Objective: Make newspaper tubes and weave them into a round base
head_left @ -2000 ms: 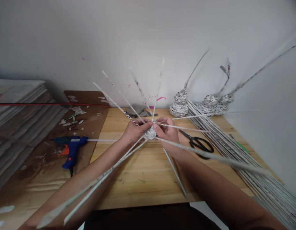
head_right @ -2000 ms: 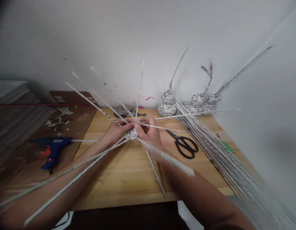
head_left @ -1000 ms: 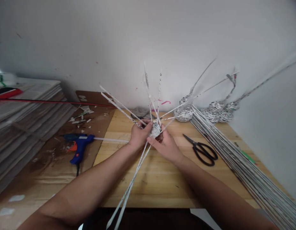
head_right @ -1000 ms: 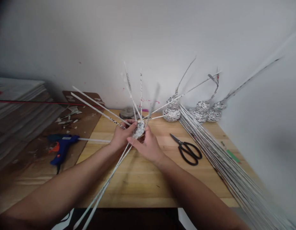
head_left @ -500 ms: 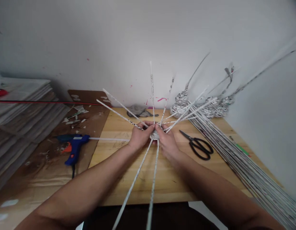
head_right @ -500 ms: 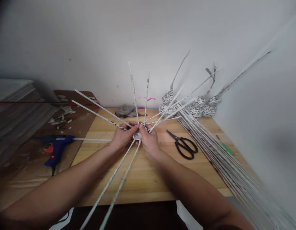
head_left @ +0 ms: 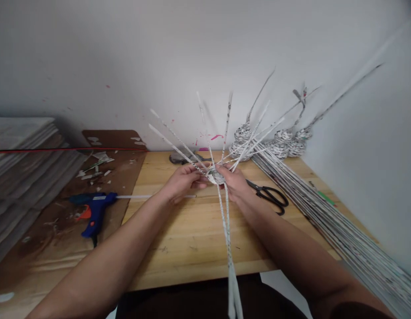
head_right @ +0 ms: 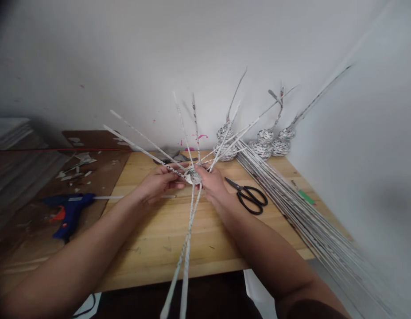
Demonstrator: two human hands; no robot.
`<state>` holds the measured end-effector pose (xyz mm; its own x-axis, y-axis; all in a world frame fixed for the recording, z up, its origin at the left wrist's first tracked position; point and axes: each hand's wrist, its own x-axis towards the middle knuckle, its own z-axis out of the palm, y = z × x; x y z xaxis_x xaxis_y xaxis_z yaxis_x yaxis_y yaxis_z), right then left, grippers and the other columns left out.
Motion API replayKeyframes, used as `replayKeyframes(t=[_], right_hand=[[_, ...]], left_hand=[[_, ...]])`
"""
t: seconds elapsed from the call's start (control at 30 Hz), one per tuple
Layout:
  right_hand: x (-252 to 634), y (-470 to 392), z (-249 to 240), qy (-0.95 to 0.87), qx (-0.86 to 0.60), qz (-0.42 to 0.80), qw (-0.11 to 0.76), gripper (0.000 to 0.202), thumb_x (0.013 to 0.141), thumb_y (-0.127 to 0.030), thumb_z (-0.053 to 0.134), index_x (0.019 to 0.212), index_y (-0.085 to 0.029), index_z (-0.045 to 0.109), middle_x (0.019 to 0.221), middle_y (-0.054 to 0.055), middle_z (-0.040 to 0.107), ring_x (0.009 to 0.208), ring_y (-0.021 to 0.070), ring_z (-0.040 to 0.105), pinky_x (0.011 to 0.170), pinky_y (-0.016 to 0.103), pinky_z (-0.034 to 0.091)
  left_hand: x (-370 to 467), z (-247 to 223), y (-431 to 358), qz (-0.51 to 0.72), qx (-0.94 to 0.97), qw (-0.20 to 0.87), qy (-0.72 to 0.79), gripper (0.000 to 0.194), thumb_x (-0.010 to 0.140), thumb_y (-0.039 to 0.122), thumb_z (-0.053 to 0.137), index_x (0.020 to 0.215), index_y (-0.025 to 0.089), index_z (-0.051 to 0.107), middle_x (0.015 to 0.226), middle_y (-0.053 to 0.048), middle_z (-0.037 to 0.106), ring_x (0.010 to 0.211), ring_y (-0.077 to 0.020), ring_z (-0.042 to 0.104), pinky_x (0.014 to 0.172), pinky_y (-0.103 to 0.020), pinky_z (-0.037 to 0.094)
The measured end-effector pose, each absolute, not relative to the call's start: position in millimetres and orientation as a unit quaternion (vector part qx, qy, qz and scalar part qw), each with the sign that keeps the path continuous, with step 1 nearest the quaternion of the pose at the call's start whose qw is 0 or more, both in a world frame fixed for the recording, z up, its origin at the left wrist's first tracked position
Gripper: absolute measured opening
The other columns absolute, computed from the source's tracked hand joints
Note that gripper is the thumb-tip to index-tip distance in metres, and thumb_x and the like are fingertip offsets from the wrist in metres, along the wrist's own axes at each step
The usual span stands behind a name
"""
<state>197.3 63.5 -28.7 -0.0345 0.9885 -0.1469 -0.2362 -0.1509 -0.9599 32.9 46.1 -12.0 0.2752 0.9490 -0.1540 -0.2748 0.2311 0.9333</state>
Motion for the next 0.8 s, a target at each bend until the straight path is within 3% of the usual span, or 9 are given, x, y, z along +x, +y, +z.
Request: replayKeyframes(t=[0.13, 0.3, 0.6, 0.8], right_hand=[[202.6, 66.3, -28.0, -0.437, -0.483, 0.591, 0.477, 0.032, 0.065, -0.045, 0.076, 0.065, -0.018, 0.059, 0.049, -0.003, 0.055, 0.038, 0.0094, 0.045, 0.031, 0.022, 0.031], [204.0, 64.4, -28.4, -0.497, -0.484, 0.556, 0.458, 0.030, 0.070, -0.046, 0.073, 0.071, -0.016, 0.065, 0.055, -0.001, 0.059, 0.041, 0.0106, 0.048, 0.032, 0.022, 0.035], [205.0, 65.2, -35.2, -0.515, -0.536, 0.491, 0.454, 0.027, 0.073, -0.044, 0.069, 0.072, -0.018, 0.064, 0.058, 0.000, 0.060, 0.044, 0.0131, 0.052, 0.036, 0.024, 0.041], [204.2, 63.2, -35.0, -0.531, -0.542, 0.466, 0.455, 0.025, 0.073, -0.042, 0.068, 0.073, -0.017, 0.066, 0.061, 0.000, 0.061, 0.052, 0.0143, 0.056, 0.046, 0.025, 0.044]], left_hand=[[34.4, -18.4, 47.8, 0.460, 0.392, 0.672, 0.428, 0.032, 0.071, 0.017, 0.078, 0.103, 0.014, 0.076, 0.095, -0.010, 0.076, 0.074, -0.0153, 0.071, 0.062, -0.022, 0.057], [37.1, -21.1, 47.2, 0.451, 0.403, 0.651, 0.458, 0.032, 0.065, 0.025, 0.085, 0.093, 0.012, 0.077, 0.090, -0.011, 0.075, 0.073, -0.0162, 0.070, 0.058, -0.021, 0.056], [39.1, -17.5, 44.4, 0.473, 0.404, 0.645, 0.443, 0.041, 0.053, 0.016, 0.087, 0.092, 0.014, 0.074, 0.084, -0.005, 0.073, 0.070, -0.0154, 0.068, 0.061, -0.026, 0.056], [39.0, -21.1, 45.6, 0.473, 0.464, 0.602, 0.445, 0.039, 0.053, 0.030, 0.092, 0.081, 0.013, 0.070, 0.072, -0.003, 0.070, 0.061, -0.0124, 0.062, 0.058, -0.024, 0.049]])
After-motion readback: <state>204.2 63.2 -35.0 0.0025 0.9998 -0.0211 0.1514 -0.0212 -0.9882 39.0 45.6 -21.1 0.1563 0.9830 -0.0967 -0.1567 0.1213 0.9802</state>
